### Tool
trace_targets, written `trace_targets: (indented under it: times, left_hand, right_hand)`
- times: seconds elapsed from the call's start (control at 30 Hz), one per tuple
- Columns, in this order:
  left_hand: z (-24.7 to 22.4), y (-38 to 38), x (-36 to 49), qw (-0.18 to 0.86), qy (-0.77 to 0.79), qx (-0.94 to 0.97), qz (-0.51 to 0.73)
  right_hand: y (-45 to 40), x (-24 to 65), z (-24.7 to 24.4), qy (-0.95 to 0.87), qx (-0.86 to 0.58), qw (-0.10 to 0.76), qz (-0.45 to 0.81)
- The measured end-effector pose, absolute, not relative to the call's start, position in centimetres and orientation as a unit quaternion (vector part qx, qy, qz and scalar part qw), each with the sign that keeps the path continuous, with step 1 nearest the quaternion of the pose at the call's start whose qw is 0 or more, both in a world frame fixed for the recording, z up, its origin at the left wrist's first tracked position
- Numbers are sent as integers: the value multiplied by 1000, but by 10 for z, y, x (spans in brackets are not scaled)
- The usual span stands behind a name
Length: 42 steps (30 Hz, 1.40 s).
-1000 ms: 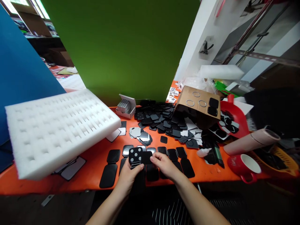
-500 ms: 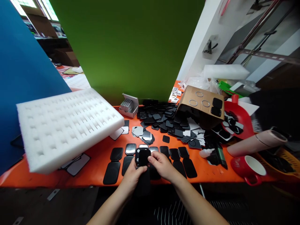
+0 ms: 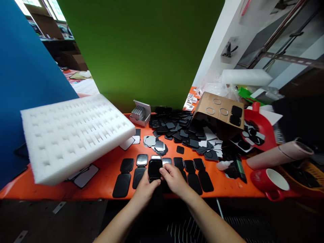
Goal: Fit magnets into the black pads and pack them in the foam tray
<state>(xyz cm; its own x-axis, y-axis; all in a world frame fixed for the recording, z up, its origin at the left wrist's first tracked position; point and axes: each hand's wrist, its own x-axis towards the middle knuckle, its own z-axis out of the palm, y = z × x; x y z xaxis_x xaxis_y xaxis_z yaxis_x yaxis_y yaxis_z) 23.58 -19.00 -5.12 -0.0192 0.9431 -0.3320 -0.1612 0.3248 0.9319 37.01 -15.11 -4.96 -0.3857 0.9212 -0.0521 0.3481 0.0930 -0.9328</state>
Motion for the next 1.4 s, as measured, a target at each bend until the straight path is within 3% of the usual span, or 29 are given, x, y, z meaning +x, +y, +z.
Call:
trace_targets:
  times: [0.7,0.93,1.13,1.27,1.33,1.4]
  left_hand:
    - [-38,-194,240,624,532,301,487]
    - [-42,-198,241,580,562,328,490]
    - [-49,-198,240,538,581,382,477]
    - [-45,-194,240,598,543,324,493]
    - [-43,-192,239,642,520,286,486]
    - [-41,-191,238,670,512,265,468]
  right_hand:
    - [-155,363,-56,-673,-521,304,428]
    - [-157,361,-57,-675,-528,311,412]
    - [-153,363,-44,-741,-528,261,322]
    - [-147,369,-37,-755,-552,240,260]
    - [-145,370,-37,-731,-551,254,312]
    - [-145,370,-39,-675,-516,288,442]
